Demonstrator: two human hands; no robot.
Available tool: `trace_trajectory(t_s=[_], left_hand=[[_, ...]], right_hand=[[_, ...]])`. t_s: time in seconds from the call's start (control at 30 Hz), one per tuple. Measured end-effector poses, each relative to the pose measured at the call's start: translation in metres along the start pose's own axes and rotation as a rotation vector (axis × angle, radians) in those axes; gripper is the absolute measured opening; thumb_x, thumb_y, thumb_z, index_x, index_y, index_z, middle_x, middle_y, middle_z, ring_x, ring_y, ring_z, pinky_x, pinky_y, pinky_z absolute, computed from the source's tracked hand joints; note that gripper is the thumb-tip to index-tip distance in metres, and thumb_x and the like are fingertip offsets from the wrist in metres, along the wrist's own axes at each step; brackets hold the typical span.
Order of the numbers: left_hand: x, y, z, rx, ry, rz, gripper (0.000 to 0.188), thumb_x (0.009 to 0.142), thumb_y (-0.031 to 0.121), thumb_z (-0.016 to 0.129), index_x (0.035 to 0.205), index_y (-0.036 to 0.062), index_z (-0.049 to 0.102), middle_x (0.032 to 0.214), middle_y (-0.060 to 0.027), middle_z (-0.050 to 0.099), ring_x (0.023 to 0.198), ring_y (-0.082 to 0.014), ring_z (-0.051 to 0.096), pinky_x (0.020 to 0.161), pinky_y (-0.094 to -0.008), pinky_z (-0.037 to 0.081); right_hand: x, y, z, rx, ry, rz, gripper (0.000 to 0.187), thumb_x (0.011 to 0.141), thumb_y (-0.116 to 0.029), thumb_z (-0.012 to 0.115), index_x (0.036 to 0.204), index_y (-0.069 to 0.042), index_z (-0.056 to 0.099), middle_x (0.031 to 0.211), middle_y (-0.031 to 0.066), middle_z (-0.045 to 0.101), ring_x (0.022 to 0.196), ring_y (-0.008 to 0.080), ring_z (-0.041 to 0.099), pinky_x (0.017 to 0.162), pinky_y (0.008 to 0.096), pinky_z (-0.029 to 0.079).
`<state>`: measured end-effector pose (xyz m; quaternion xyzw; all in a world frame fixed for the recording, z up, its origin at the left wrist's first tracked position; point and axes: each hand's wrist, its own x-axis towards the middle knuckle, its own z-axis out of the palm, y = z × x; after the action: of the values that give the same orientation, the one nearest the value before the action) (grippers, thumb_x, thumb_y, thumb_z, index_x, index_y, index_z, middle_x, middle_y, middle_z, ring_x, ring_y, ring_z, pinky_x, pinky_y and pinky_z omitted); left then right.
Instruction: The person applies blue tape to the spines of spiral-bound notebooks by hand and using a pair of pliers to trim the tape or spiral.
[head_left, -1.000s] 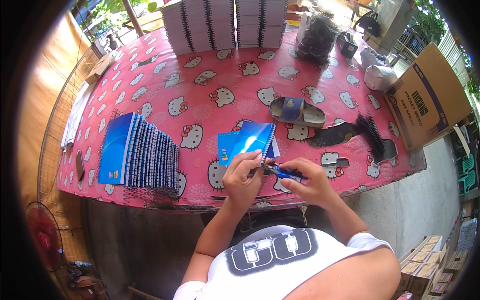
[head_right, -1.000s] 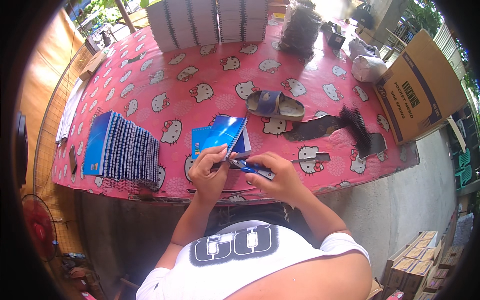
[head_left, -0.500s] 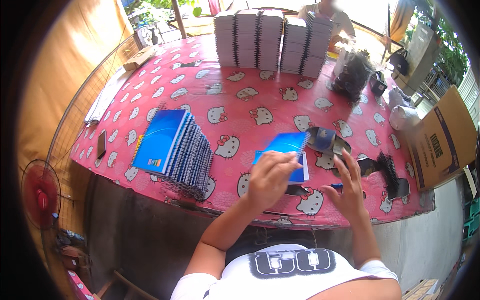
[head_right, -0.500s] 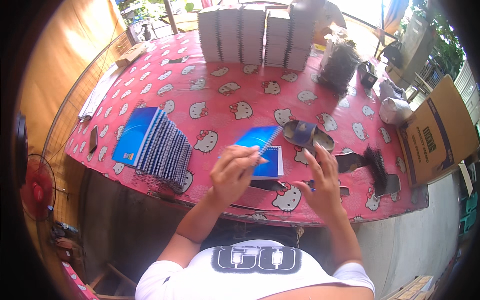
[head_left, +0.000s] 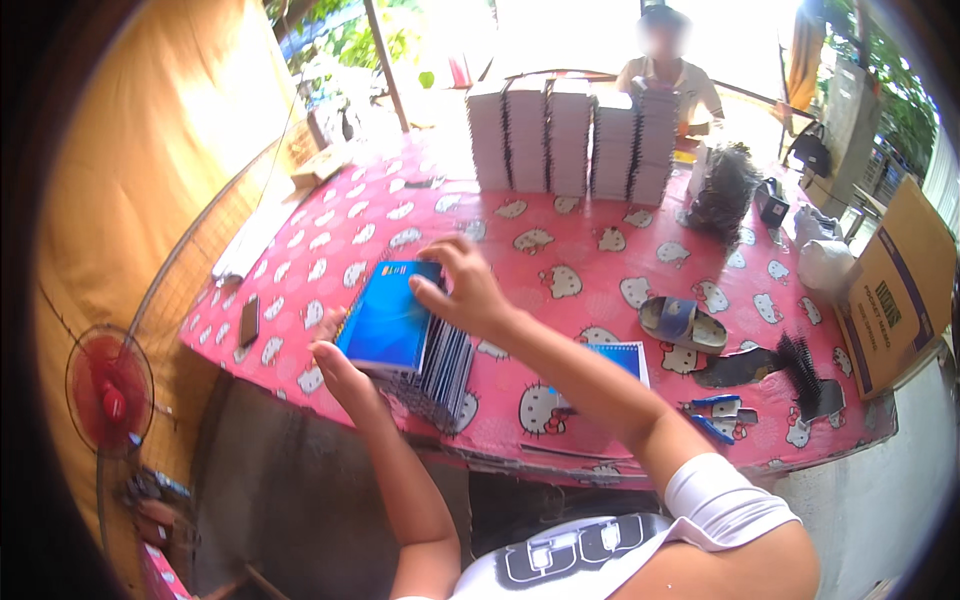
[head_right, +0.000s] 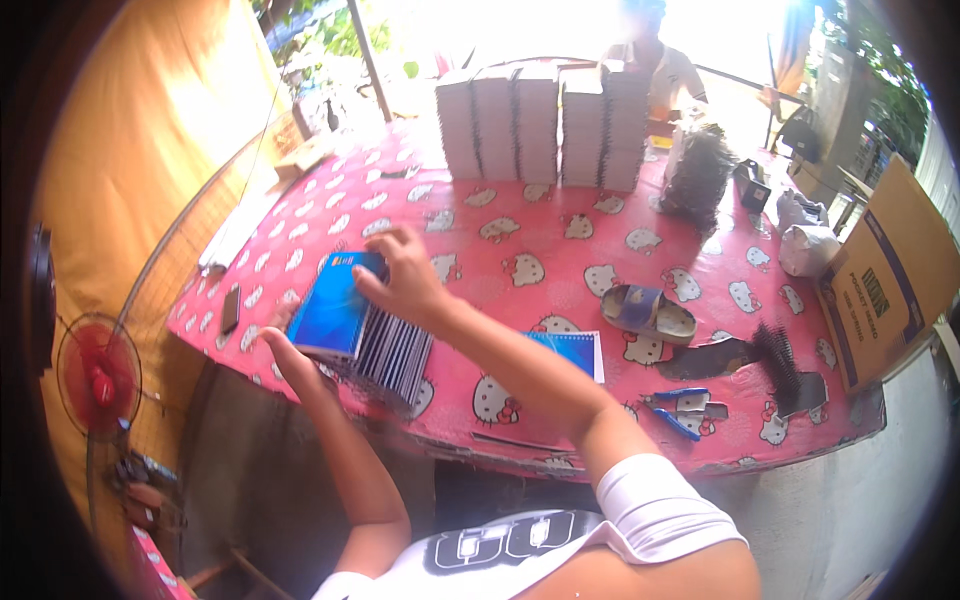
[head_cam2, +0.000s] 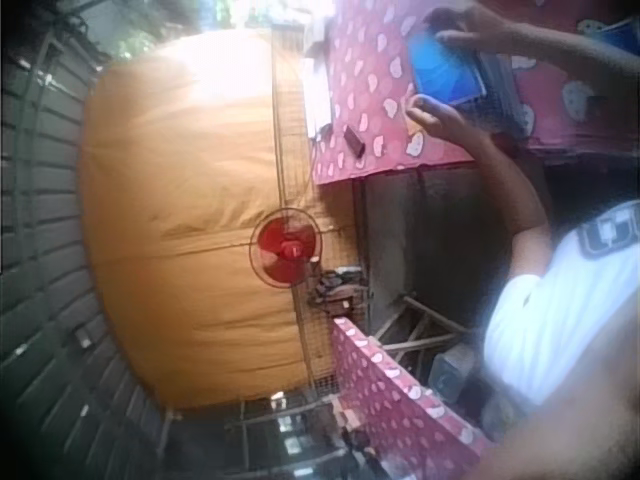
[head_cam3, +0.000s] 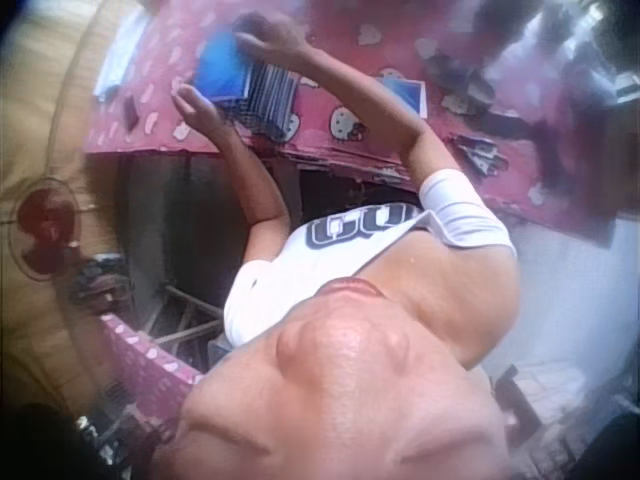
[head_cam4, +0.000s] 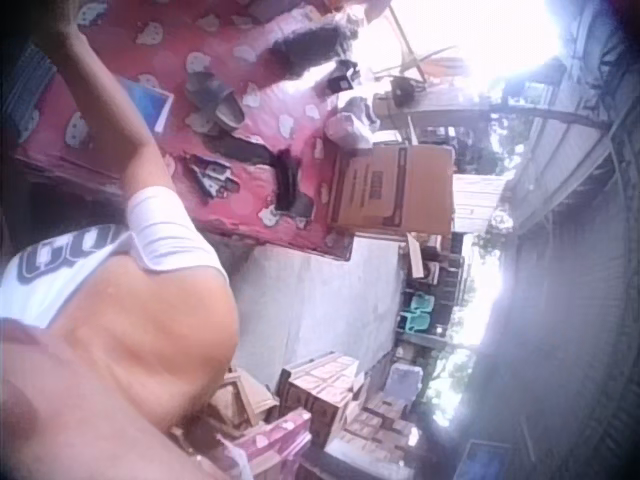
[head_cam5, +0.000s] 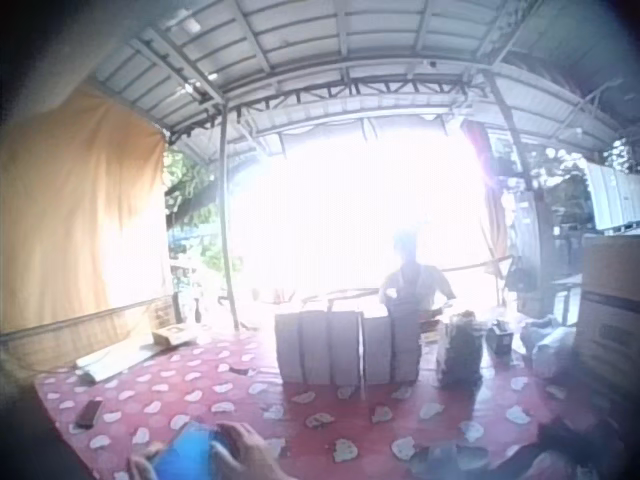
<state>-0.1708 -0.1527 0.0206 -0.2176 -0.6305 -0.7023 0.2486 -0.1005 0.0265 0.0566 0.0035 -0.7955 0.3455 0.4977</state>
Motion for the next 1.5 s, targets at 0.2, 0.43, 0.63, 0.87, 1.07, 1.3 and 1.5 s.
trace_trajectory(t_s=[0.2, 0.43, 0.63, 0.87, 1.07, 1.3, 1.5], left_hand=[[0.001, 0.035, 0.023, -0.044, 0.159, -0.227, 0.046, 0.1, 0.038, 0.048, 0.096, -0.0048, 0.065, 0.093, -0.0135, 0.067, 0.081, -0.0178, 0.062, 0.07, -0.0319, 0.052], [-0.02, 0.076, -0.037, 0.049, 0.305, 0.075, 0.04, 0.1, 0.021, 0.043, 0.127, -0.0086, 0.049, 0.133, -0.0205, 0.052, 0.12, -0.0277, 0.053, 0.104, -0.0397, 0.039], [-0.077, 0.131, -0.001, -0.714, -0.571, 0.448, 0.059, 0.102, 0.045, 0.023, 0.076, 0.0019, 0.055, 0.079, -0.0157, 0.059, 0.073, -0.027, 0.055, 0.064, -0.0403, 0.045], [-0.106, 0.117, 0.032, -0.331, -0.709, -0.203, 0.021, 0.089, 0.016, 0.069, 0.087, -0.0041, 0.067, 0.099, -0.017, 0.068, 0.083, -0.0172, 0.064, 0.07, -0.0266, 0.048], [-0.107, 0.109, 0.034, -0.344, -0.743, -0.282, 0.016, 0.089, 0.011, 0.068, 0.09, -0.0046, 0.067, 0.1, -0.0164, 0.067, 0.091, -0.0169, 0.062, 0.079, -0.0271, 0.049], [-0.111, 0.116, 0.041, -0.341, -0.844, -0.346, 0.017, 0.089, 0.01, 0.067, 0.098, -0.0042, 0.066, 0.099, -0.0143, 0.067, 0.086, -0.0146, 0.063, 0.077, -0.0266, 0.049], [-0.115, 0.199, 0.054, -0.705, -1.987, 0.026, 0.027, 0.078, 0.008, 0.073, 0.104, 0.003, 0.068, 0.086, -0.0088, 0.069, 0.073, -0.0234, 0.066, 0.072, -0.0331, 0.053]], right_hand=[[0.001, -0.001, 0.023, 0.14, -0.022, 0.091, 0.028, 0.083, -0.019, 0.055, 0.103, 0.001, 0.054, 0.103, 0.0195, 0.054, 0.102, 0.0345, 0.052, 0.088, 0.0423, 0.043], [-0.058, -0.007, -0.087, -0.359, -0.391, -0.081, 0.048, 0.082, -0.036, 0.07, 0.116, -0.006, 0.054, 0.123, 0.019, 0.047, 0.114, 0.0368, 0.047, 0.095, 0.0483, 0.04], [-0.15, -0.005, -0.114, -0.781, -0.865, -0.04, 0.028, 0.071, -0.014, 0.069, 0.097, -0.004, 0.068, 0.122, 0.0199, 0.051, 0.112, 0.0333, 0.05, 0.084, 0.0413, 0.046], [-0.122, -0.026, -0.121, -0.773, -1.073, 0.078, 0.021, 0.069, -0.007, 0.069, 0.091, -0.005, 0.069, 0.107, 0.0178, 0.057, 0.097, 0.0332, 0.06, 0.073, 0.0406, 0.052], [-0.098, -0.01, -0.135, -0.535, -1.15, 0.12, 0.025, 0.069, -0.004, 0.07, 0.094, -0.002, 0.067, 0.1, 0.0189, 0.059, 0.089, 0.0351, 0.064, 0.072, 0.0421, 0.054], [-0.106, -0.005, -0.135, -0.472, -1.09, 0.129, 0.02, 0.07, -0.003, 0.068, 0.09, -0.001, 0.066, 0.098, 0.0194, 0.06, 0.086, 0.0362, 0.065, 0.073, 0.0436, 0.053], [-0.106, -0.005, -0.132, -0.459, -1.093, 0.125, 0.017, 0.072, -0.005, 0.066, 0.088, -0.001, 0.064, 0.096, 0.0194, 0.06, 0.086, 0.0368, 0.064, 0.073, 0.0438, 0.053]])
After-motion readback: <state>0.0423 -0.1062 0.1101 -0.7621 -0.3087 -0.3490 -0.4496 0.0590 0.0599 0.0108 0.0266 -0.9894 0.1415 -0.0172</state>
